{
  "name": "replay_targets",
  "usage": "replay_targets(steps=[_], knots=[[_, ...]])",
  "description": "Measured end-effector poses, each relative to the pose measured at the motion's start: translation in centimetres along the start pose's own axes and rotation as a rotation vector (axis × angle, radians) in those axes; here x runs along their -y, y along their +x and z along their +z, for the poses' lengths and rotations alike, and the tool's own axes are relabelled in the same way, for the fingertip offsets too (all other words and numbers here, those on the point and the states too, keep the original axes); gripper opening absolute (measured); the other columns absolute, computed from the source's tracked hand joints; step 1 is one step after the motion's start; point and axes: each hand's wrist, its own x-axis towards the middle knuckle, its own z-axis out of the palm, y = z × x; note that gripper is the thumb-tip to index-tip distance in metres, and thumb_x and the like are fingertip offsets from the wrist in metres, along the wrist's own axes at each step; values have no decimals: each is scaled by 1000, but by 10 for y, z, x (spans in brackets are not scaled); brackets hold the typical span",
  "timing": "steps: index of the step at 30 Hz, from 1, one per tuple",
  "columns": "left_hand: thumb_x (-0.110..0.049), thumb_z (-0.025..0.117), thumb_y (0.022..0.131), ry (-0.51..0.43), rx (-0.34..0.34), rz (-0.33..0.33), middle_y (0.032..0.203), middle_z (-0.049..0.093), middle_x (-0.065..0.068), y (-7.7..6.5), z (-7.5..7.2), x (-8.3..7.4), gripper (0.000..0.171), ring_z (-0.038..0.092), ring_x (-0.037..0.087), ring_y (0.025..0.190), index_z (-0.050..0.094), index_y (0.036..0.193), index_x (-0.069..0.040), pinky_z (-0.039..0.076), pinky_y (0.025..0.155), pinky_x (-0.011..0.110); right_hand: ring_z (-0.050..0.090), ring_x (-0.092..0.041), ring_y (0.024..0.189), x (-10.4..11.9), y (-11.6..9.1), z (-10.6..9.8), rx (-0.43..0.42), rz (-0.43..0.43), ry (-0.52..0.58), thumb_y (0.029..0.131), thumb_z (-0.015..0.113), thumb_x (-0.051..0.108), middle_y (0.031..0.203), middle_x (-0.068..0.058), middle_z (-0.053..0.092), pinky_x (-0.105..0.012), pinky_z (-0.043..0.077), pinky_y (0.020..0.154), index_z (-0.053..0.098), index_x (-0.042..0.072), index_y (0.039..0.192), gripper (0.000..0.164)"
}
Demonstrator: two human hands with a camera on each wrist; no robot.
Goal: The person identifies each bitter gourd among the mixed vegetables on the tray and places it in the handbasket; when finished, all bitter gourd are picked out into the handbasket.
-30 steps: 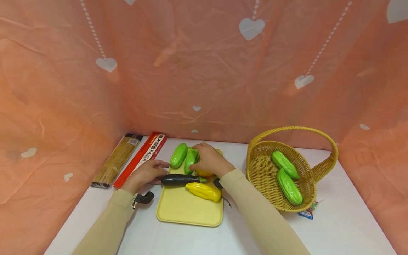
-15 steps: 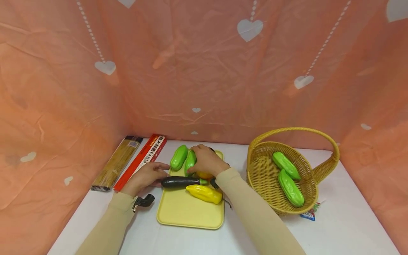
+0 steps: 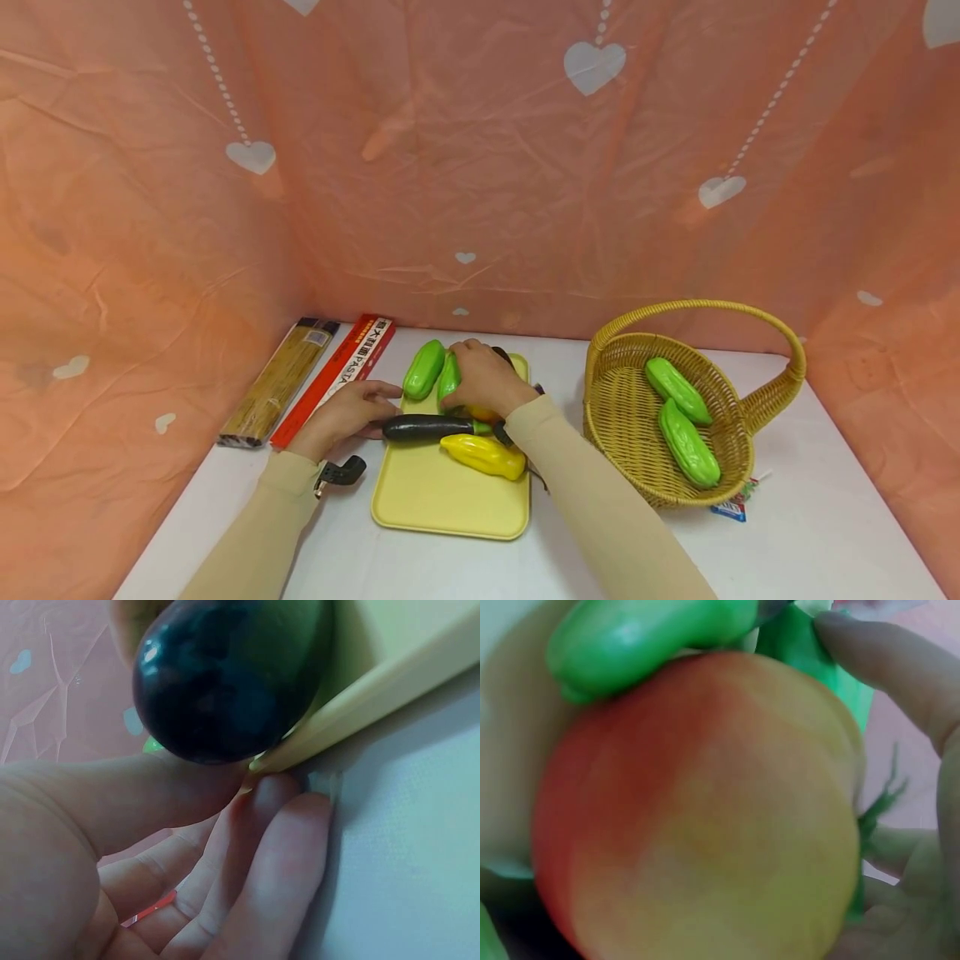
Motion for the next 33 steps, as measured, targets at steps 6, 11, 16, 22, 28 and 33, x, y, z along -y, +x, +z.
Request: replay_targets(steps=[6, 11, 16, 22, 28, 33], knots=[[-18, 71, 91, -6, 4, -2, 110, 71, 9, 1, 0, 0, 34, 69, 17, 83, 69, 125, -13, 62, 71, 31, 47, -29, 138, 5, -8, -9, -21, 34, 36, 73, 87, 49, 153, -9, 44, -46, 43, 114, 42, 13, 151, 97], [-17, 71, 91, -10, 7, 1, 111, 71, 9, 2, 0, -1, 34, 70, 17, 81, 69, 125, -13, 62, 71, 31, 45, -27, 139, 8, -17, -20, -64, 31, 52, 72, 88, 49, 155, -7, 42, -47, 43, 114, 41, 15, 153, 99], [-17, 71, 91, -10, 15, 10, 109, 71, 9, 1, -1, 0, 34, 69, 16, 81, 69, 125, -12, 62, 71, 31, 46, -26, 138, 10, -31, -28, -100, -20, 82, 73, 87, 47, 154, -7, 42, -45, 42, 114, 41, 13, 152, 98], [-17, 71, 91, -19, 21, 14, 109, 71, 9, 2, -3, 2, 34, 69, 17, 80, 69, 125, -12, 62, 71, 31, 45, -25, 139, 9, -61, -36, -142, -74, 73, 74, 87, 49, 154, -8, 42, -43, 41, 116, 42, 11, 150, 96], [-17, 71, 91, -13, 27, 9, 114, 69, 10, 4, -2, 1, 35, 69, 17, 80, 68, 126, -12, 62, 71, 31, 42, -27, 143, 7, -101, -40, -179, -63, 90, 74, 88, 46, 157, -8, 40, -45, 39, 118, 42, 10, 151, 97], [-18, 72, 91, 5, 23, 4, 113, 69, 10, 2, -2, 0, 37, 69, 16, 79, 67, 127, -11, 61, 71, 30, 40, -31, 145, -3, -139, -42, -213, -43, 70, 72, 89, 46, 160, -9, 37, -51, 39, 116, 41, 12, 152, 100]])
